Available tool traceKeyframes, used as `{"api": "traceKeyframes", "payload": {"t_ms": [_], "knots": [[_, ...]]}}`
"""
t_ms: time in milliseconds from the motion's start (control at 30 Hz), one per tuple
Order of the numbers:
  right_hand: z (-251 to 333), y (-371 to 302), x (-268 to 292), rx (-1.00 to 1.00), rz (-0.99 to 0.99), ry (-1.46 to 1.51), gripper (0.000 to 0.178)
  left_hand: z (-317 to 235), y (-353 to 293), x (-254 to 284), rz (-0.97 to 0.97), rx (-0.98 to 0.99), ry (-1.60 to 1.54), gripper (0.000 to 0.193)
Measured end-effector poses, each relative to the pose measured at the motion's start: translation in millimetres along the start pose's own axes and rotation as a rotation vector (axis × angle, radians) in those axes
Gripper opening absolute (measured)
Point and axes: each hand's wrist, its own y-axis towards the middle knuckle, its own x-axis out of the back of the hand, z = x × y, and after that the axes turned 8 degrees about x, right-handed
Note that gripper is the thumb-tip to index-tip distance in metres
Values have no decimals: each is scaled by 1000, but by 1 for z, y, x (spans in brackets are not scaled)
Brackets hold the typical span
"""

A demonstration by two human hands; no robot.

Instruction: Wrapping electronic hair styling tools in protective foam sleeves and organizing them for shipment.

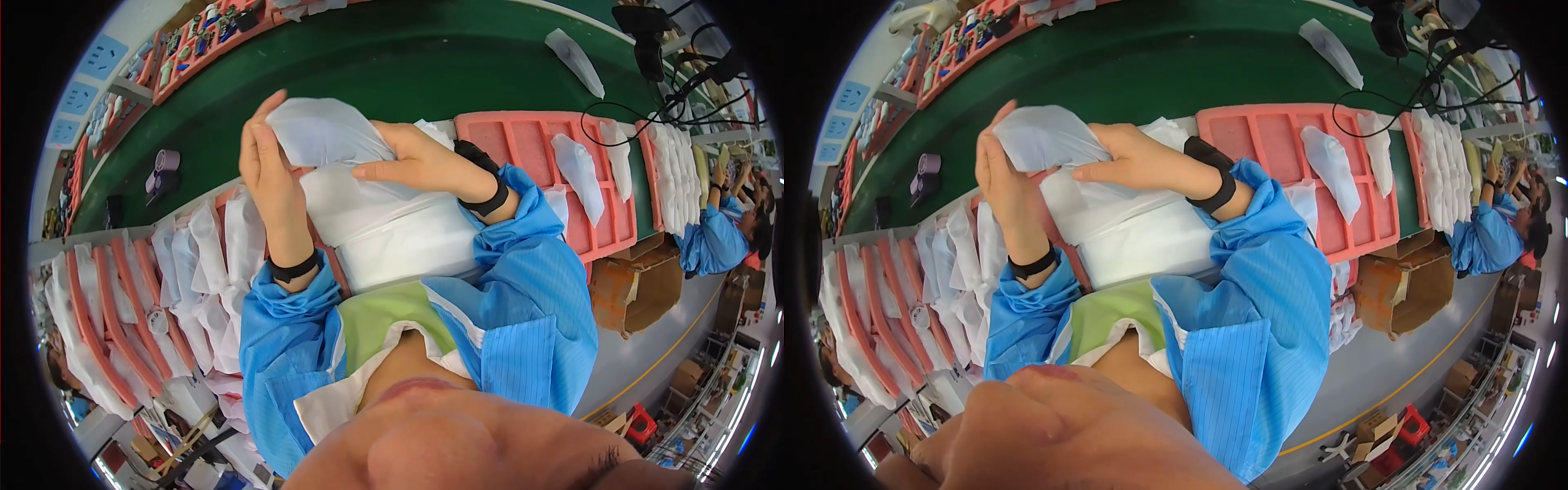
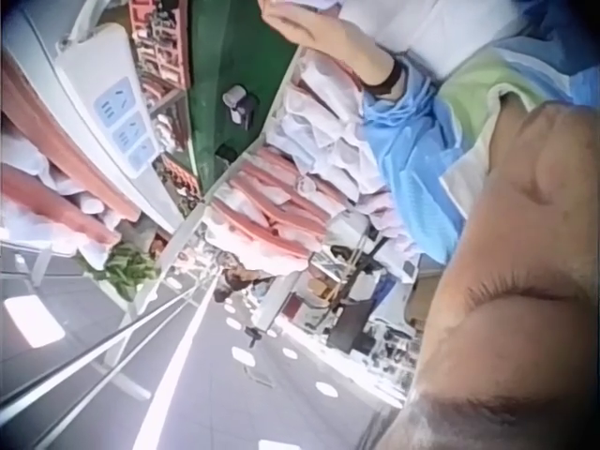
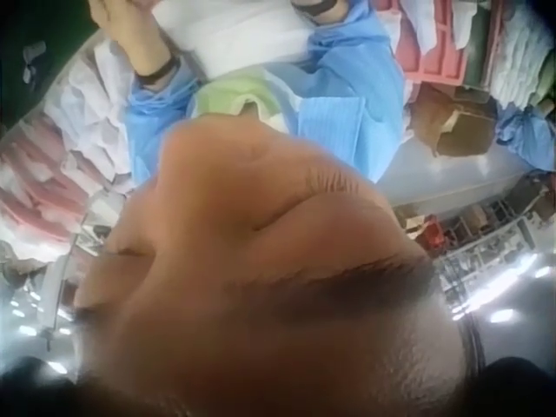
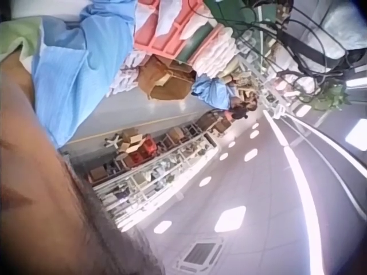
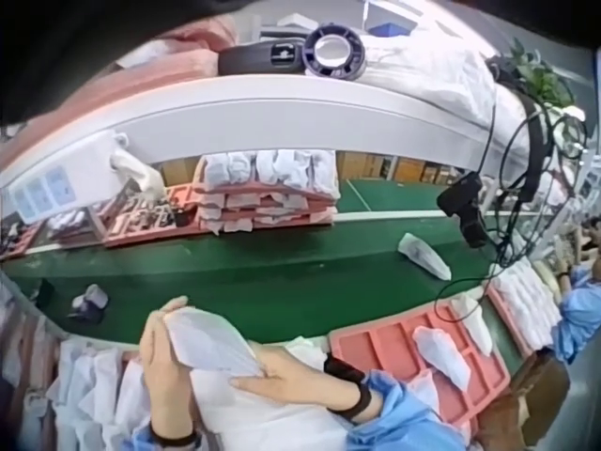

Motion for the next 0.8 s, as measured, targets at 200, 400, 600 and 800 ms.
{"api": "traceKeyframes", "payload": {"t_ms": [200,400,600,800], "knots": [[24,4,-6,-126,166,-21,44,-6,-25,-15,18,-425,620,42],[40,2,8,-54,132,55,37,-62,-10,36,-85,-225,648,49],[33,4,15,17,109,-113,28,-41,5,106,125,-263,1255,54],[31,6,22,-12,146,-175,35,-37,5,100,136,-149,1258,59]]}}
